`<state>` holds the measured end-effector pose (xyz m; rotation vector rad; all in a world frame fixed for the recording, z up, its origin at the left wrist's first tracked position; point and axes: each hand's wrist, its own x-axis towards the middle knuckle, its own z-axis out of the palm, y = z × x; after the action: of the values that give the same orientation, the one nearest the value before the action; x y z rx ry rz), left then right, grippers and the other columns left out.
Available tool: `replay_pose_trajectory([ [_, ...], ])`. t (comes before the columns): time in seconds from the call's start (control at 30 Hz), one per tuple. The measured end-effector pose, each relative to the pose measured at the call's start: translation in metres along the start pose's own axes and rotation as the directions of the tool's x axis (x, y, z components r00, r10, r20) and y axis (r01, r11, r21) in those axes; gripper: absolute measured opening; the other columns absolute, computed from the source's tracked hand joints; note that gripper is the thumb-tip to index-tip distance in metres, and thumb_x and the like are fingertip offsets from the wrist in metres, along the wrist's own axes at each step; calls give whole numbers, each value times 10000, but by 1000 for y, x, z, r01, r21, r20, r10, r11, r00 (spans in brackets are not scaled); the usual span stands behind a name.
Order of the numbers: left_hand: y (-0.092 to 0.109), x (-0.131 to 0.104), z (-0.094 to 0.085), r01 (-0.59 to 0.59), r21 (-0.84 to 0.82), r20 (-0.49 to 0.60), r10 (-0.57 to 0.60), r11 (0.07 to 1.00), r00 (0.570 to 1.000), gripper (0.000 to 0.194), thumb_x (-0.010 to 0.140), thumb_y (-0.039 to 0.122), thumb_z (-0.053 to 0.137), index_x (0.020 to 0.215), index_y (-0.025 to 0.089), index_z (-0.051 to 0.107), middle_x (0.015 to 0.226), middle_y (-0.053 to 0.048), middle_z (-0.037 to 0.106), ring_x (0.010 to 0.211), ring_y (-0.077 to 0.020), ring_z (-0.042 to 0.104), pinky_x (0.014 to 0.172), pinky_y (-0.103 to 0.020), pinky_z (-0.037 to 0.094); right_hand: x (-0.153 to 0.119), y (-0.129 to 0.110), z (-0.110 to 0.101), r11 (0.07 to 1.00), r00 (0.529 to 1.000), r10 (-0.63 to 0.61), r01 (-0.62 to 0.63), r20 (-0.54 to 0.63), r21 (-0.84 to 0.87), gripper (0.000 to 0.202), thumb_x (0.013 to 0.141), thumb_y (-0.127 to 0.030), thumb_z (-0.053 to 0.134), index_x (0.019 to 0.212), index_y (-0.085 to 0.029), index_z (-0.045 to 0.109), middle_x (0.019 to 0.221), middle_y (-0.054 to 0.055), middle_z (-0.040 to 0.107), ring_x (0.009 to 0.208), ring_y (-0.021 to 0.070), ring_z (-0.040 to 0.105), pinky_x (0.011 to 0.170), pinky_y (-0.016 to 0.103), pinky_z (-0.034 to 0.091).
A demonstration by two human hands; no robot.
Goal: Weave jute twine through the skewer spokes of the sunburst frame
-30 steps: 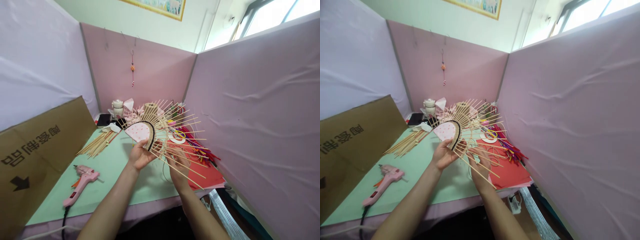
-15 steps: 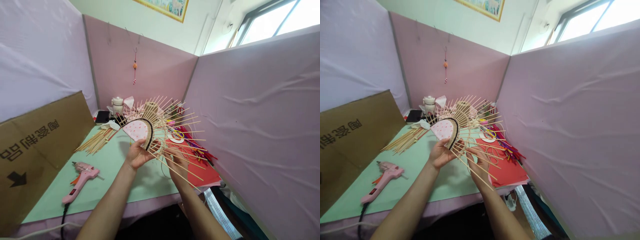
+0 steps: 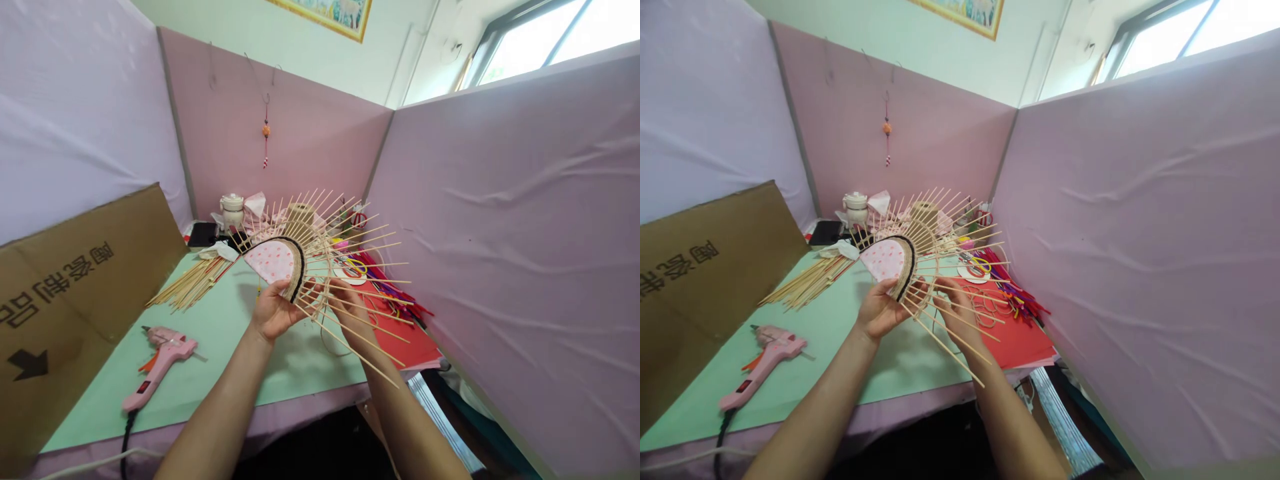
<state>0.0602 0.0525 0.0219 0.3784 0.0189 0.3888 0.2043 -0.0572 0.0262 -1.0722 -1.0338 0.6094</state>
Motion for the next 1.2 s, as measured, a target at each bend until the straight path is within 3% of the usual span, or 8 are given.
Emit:
replay_pose_trajectory([
  [0.17,-3,1,-2,44,-25,19,-44,999,999,409,828,214,404,1115,8,610,1055,-195,690,1052,-273,631,902,-414,496,2,5,0,985,994,107,-102,-29,139,159,689,-323,728,787,-228,647,832,9,682,771,172,620,770,330,487],
  [0.37,-7,1,1,61,-16,5,-61,998,998,381,824,210,409,1057,15,638,1035,-186,701,1000,-269,656,860,-394,515,0,2,-2,983,990,120,-108,-72,152,262,678,-364,751,618,-197,559,603,-35,558,567,109,508,606,270,427],
  [0.57,-8,1,1,61,-12,27,-61,998,998,393,810,220,410,1058,20,640,1044,-169,702,1040,-261,640,913,-393,488,-4,-9,0,949,968,247,-234,-38,213,345,651,-397,773,591,-191,503,589,-41,538,505,81,464,524,242,385],
  [0.77,-11,1,2,37,20,76,-38,999,996,459,782,227,415,1153,32,603,1057,-179,692,1094,-331,601,955,-537,427,-7,-14,-2,921,932,362,-362,29,141,342,637,-484,756,704,-184,604,638,2,604,518,103,508,477,236,385],
  [0.93,-13,3,0,48,29,115,-51,998,992,507,756,180,419,1219,38,570,1110,-183,674,1088,-321,608,928,-478,459,-8,-10,-12,928,934,355,-357,44,107,326,661,-469,738,711,-187,584,579,-37,534,451,64,395,431,204,302],
  [1.2,-15,5,-2,109,89,126,-119,990,985,477,775,213,432,1193,42,588,1180,-191,640,1143,-357,565,948,-515,430,-2,-16,-32,979,975,171,-184,-142,-88,254,647,-364,758,648,-183,580,553,-57,491,488,70,376,469,216,291],
])
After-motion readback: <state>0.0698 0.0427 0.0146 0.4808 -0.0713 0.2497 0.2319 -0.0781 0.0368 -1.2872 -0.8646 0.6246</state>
